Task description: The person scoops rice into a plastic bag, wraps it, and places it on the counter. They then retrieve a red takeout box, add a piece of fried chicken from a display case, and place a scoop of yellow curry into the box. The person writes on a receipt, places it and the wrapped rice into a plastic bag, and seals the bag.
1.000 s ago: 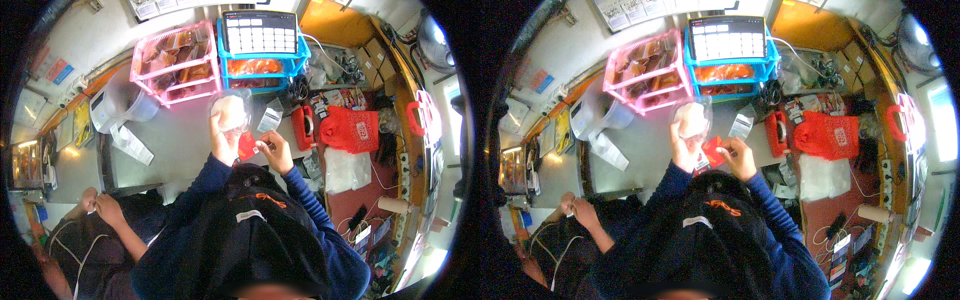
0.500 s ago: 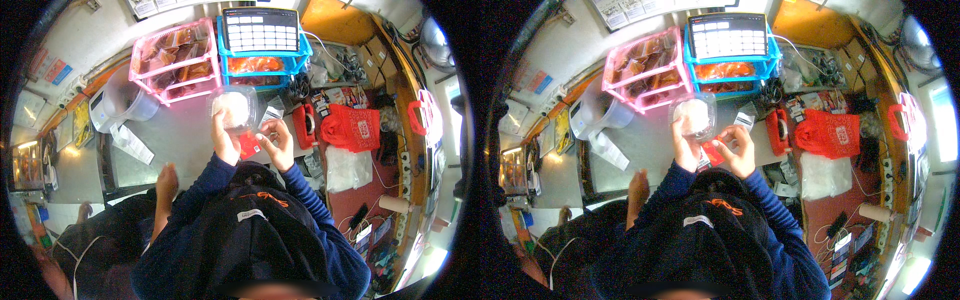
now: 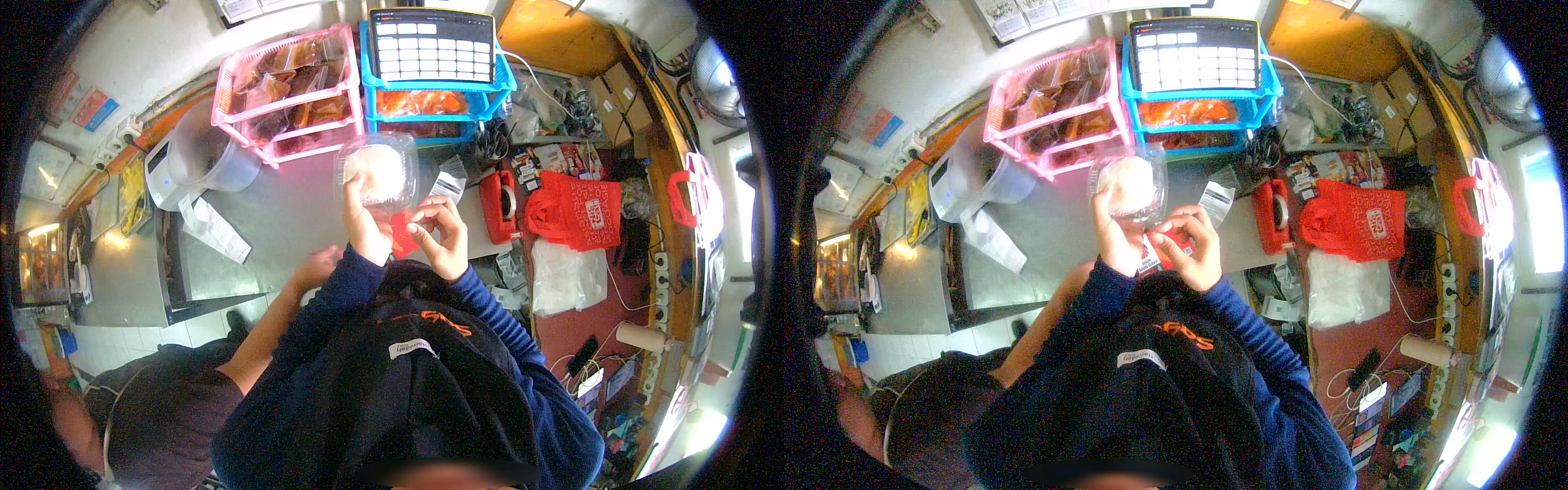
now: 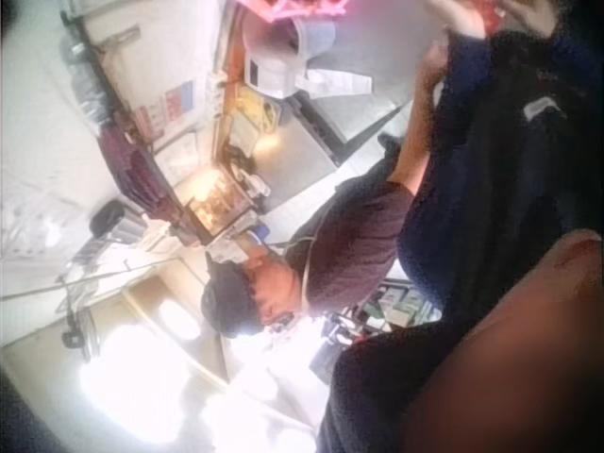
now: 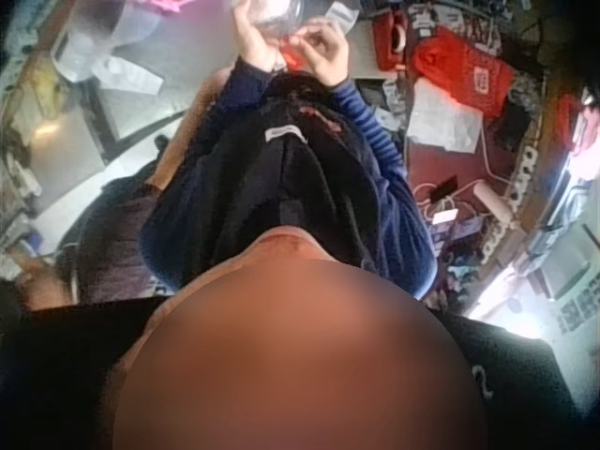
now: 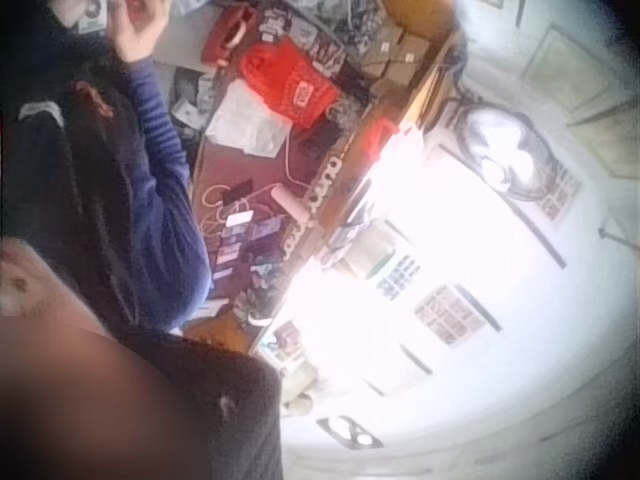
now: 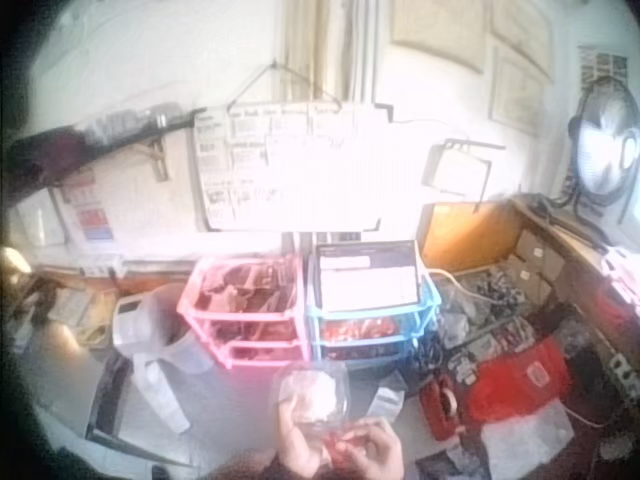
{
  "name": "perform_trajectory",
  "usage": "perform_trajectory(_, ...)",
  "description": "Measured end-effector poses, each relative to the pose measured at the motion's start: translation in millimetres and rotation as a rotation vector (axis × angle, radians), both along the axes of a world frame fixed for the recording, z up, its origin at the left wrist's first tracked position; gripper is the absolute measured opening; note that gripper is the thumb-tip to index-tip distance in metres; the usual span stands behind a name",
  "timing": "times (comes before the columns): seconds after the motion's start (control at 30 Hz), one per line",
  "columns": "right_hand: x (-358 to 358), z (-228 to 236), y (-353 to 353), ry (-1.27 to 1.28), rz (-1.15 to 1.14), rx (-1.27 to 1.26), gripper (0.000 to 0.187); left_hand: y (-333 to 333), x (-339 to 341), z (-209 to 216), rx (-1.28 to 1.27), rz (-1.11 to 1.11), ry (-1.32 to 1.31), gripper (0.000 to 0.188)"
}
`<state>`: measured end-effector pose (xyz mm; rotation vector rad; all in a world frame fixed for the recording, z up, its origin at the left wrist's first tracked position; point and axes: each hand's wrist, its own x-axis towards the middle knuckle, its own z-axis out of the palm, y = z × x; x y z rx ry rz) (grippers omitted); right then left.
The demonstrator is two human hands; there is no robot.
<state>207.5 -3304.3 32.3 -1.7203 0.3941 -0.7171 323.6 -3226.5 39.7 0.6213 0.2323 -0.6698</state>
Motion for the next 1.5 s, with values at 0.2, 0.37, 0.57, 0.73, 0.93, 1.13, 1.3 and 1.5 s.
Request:
perform_trajectory(0.2,-1.5,8.0,-8.6,0.112,0.098,-0.235,0.013,0.0,4.6,-9.4,0.014,0.075,-0.036,0.039)
perform_trajectory(0.37,1.6,10.4,-11.8,0.115,0.100,-0.308,0.013,1.9,8.8,-6.0,0.005,0.072,-0.091,0.040)
perform_trajectory(0.57,-2.2,21.2,-19.3,0.078,0.051,-0.538,0.015,10.2,8.7,6.4,-0.059,-0.060,-0.112,0.051)
perform_trajectory(0.73,-2.5,25.5,-18.8,0.071,-0.042,-0.675,0.018,10.5,4.5,9.4,-0.032,-0.174,-0.026,0.053)
perform_trajectory(0.93,-3.1,17.7,-18.3,0.093,-0.159,-0.624,0.021,1.9,-2.1,1.2,0.015,-0.294,-0.053,0.054)
perform_trajectory(1.13,-4.5,14.0,-16.0,0.010,-0.280,-0.560,0.019,2.5,0.3,-2.2,-0.073,-0.380,-0.011,0.047)
perform_trajectory(1.3,-8.6,17.6,-22.9,-0.033,-0.291,-0.622,0.023,1.6,0.1,-2.1,-0.130,-0.479,0.121,0.050)
perform_trajectory(1.5,-14.8,22.6,-30.3,-0.066,-0.221,-0.650,0.026,1.7,-5.2,-7.1,-0.189,-0.550,0.183,0.051)
